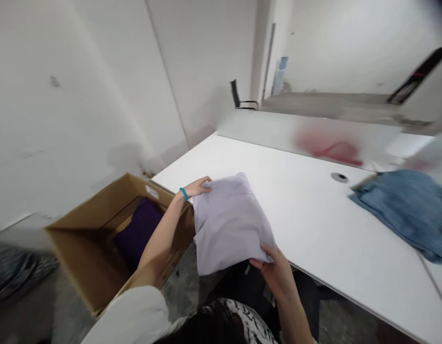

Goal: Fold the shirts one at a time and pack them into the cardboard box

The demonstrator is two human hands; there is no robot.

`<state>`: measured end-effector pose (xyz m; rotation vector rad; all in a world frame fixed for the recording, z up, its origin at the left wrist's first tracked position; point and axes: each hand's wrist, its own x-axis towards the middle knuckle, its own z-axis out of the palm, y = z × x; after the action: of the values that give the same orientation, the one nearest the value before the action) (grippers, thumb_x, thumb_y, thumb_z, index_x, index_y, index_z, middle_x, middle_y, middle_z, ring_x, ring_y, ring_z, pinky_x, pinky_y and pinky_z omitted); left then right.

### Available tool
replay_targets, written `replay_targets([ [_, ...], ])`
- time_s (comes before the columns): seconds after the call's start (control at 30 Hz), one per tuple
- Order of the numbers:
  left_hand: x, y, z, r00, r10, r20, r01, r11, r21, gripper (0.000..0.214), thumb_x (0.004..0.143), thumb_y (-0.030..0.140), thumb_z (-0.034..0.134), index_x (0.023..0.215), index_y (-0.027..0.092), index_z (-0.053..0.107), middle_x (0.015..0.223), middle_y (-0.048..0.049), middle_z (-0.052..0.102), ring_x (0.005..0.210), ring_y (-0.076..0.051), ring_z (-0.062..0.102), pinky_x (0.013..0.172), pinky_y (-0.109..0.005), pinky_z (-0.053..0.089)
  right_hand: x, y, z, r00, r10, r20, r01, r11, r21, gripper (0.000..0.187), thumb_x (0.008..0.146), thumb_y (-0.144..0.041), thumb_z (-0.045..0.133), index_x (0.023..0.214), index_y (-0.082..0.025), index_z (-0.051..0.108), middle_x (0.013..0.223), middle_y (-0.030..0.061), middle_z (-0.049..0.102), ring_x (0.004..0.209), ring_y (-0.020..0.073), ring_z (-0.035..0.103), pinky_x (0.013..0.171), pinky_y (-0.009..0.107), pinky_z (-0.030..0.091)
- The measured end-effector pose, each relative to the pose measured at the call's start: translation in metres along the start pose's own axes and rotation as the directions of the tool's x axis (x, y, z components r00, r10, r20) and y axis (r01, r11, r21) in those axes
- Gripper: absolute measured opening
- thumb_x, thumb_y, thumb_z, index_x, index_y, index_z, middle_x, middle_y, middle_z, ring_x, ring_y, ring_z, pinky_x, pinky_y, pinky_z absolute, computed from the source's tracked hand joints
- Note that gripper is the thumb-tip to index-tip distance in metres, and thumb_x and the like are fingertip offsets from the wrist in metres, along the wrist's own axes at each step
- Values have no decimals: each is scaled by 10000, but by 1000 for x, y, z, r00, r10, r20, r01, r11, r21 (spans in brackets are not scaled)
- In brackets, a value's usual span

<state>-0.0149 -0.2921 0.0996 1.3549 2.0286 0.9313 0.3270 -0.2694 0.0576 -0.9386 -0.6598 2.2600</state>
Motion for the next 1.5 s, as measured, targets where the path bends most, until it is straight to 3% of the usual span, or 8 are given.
replay_targets([
  [0.2, -78, -34, -70, 959, -91, -269, 66, 993, -99, 394, 656, 479, 605, 891, 203, 450, 771, 31, 504, 706, -144, 488, 654, -262, 407, 20, 11, 62, 968, 118, 220, -75, 978, -194, 402, 583, -242, 781, 949, -150, 643, 914, 34, 645, 743, 182, 619, 552, 329, 605],
  [0.4, -178, -84, -140, 809, -211, -549, 173, 977, -121, 414, 648, 484, 648, 875, 186, 472, 789, 15, 506, 708, -137, 475, 633, -243, 395, 52, 56, 149, 792, 364, 490, -111, 875, -471, 402, 658, -254, 668, 1051, -196, 607, 1013, 43, 648, 752, 166, 607, 606, 314, 580],
  [0.73, -277, -166, -181, 586, -327, -742, 434, 899, -54, 366, 649, 485, 577, 847, 201, 460, 778, 22, 517, 740, -151, 501, 710, -273, 428, 98, 167, 227, 588, 474, 655, 392, 541, -744, 576, 765, -193, 397, 1335, -230, 469, 1107, 32, 645, 865, 189, 618, 670, 304, 546],
  [0.8, -279, -183, -181, 559, -374, -741, 502, 863, -57, 370, 652, 486, 567, 868, 200, 475, 823, 6, 561, 787, -167, 536, 750, -290, 446, 107, 184, 232, 558, 507, 657, 496, 431, -754, 566, 805, -189, 351, 1365, -217, 434, 1099, 49, 653, 823, 181, 634, 640, 289, 540],
  [1.0, -276, -217, -171, 474, -505, -722, 658, 748, -91, 512, 649, 426, 602, 1078, 160, 516, 1168, -143, 596, 1118, -289, 538, 917, -376, 428, 118, 208, 224, 596, 492, 634, 802, -323, -503, 477, 875, -208, 442, 1316, -27, 469, 1022, 239, 663, 952, 312, 636, 818, 405, 474],
  [1.23, -309, -181, -128, 508, -528, -681, 716, 698, -7, 474, 728, 447, 507, 1100, 159, 566, 1191, -148, 619, 1127, -323, 556, 980, -437, 395, 114, 205, 208, 528, 457, 716, 848, -238, -473, 320, 926, -181, 391, 1156, -148, 613, 1083, 133, 670, 1039, 212, 603, 925, 316, 414],
  [1.4, -285, -111, -58, 532, -419, -736, 580, 813, -44, 455, 772, 518, 480, 1088, 212, 599, 1150, -100, 650, 1084, -296, 590, 921, -413, 456, 104, 194, 196, 463, 252, 850, 870, 54, -490, 261, 901, -160, 451, 1073, -163, 648, 1066, 81, 681, 1020, 184, 594, 930, 301, 414],
  [1.5, -234, -71, -15, 702, -381, -602, 262, 924, -279, 399, 779, 516, 506, 995, 199, 616, 1076, -90, 679, 1031, -247, 620, 889, -353, 494, 95, 172, 185, 507, 131, 852, 832, 182, -524, 195, 877, -163, 493, 980, -176, 658, 968, 56, 700, 896, 164, 626, 821, 263, 451],
])
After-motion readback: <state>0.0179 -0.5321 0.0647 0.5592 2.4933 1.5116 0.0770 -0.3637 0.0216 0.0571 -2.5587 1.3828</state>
